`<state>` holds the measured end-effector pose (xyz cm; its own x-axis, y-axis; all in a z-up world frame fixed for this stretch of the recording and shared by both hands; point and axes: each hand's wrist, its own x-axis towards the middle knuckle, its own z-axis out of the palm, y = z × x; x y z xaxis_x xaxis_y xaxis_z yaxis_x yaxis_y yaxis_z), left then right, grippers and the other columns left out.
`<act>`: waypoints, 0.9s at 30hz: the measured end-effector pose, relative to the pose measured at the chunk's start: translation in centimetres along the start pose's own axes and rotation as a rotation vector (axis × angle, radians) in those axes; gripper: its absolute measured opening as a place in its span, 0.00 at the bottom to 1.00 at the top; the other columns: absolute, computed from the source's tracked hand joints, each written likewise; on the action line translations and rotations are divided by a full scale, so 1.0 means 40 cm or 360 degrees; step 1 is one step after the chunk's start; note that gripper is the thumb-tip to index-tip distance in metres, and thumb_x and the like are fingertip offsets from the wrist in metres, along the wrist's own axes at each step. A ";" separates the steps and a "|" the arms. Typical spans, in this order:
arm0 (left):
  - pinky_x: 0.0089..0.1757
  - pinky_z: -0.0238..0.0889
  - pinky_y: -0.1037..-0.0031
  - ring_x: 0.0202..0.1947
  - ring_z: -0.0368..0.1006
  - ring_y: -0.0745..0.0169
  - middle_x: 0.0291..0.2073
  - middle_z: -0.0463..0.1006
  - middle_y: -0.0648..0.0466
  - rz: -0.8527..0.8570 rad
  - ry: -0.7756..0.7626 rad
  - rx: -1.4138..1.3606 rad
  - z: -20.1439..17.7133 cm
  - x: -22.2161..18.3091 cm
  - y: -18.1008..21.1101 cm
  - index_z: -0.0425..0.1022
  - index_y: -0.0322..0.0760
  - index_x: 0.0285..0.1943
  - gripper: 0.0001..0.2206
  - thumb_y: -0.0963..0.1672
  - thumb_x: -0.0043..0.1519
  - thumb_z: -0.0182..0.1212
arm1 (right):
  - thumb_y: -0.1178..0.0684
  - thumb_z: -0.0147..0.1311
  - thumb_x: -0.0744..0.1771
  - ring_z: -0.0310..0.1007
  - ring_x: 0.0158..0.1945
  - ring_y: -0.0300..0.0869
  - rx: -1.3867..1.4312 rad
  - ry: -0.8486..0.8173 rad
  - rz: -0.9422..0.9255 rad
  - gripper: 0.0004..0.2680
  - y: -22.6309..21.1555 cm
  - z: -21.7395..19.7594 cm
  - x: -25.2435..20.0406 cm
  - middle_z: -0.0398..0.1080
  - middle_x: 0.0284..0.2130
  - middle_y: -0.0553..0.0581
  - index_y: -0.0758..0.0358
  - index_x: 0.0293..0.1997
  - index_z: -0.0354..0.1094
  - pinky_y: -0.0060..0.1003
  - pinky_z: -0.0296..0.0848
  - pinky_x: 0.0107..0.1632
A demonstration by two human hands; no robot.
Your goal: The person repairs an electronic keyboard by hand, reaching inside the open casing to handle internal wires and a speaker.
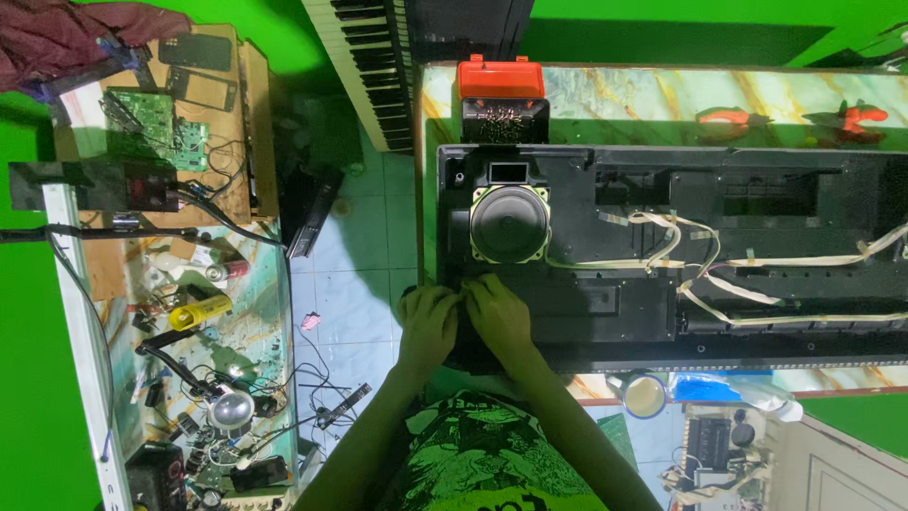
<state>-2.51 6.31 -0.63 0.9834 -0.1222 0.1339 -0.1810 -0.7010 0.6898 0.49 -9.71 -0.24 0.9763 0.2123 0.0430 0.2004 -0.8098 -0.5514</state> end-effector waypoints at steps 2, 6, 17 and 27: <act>0.58 0.50 0.56 0.58 0.64 0.46 0.52 0.74 0.51 -0.0013 -0.0018 -0.0015 0.003 -0.004 -0.001 0.78 0.37 0.53 0.13 0.40 0.59 0.62 | 0.55 0.58 0.65 0.77 0.35 0.51 -0.0031 -0.0053 0.0056 0.08 -0.002 0.001 -0.011 0.72 0.40 0.54 0.58 0.48 0.75 0.42 0.76 0.35; 0.59 0.51 0.56 0.58 0.65 0.46 0.52 0.74 0.51 0.0023 0.0089 -0.0049 0.010 -0.005 -0.010 0.78 0.38 0.53 0.13 0.40 0.60 0.61 | 0.53 0.59 0.64 0.78 0.34 0.51 -0.0001 -0.0160 0.0047 0.08 -0.011 -0.009 -0.043 0.73 0.42 0.54 0.59 0.46 0.75 0.42 0.77 0.35; 0.57 0.53 0.56 0.55 0.68 0.49 0.49 0.75 0.51 -0.0033 0.0217 -0.0013 0.017 0.022 -0.019 0.78 0.39 0.50 0.10 0.40 0.60 0.61 | 0.54 0.61 0.65 0.78 0.35 0.49 0.0166 0.0316 -0.0038 0.08 -0.040 -0.030 0.028 0.74 0.40 0.53 0.59 0.47 0.75 0.40 0.76 0.35; 0.56 0.56 0.57 0.53 0.68 0.46 0.48 0.75 0.49 -0.0060 0.0148 -0.0130 0.000 0.050 -0.011 0.78 0.36 0.50 0.11 0.40 0.60 0.62 | 0.54 0.60 0.64 0.78 0.34 0.51 0.0223 0.0135 0.0104 0.08 -0.044 -0.044 0.011 0.75 0.39 0.55 0.60 0.46 0.74 0.41 0.75 0.34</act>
<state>-0.47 6.39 -0.67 0.9851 -0.0285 0.1694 -0.1477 -0.6438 0.7508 0.70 -9.14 2.21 0.9914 0.1103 0.0701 0.1288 -0.7350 -0.6657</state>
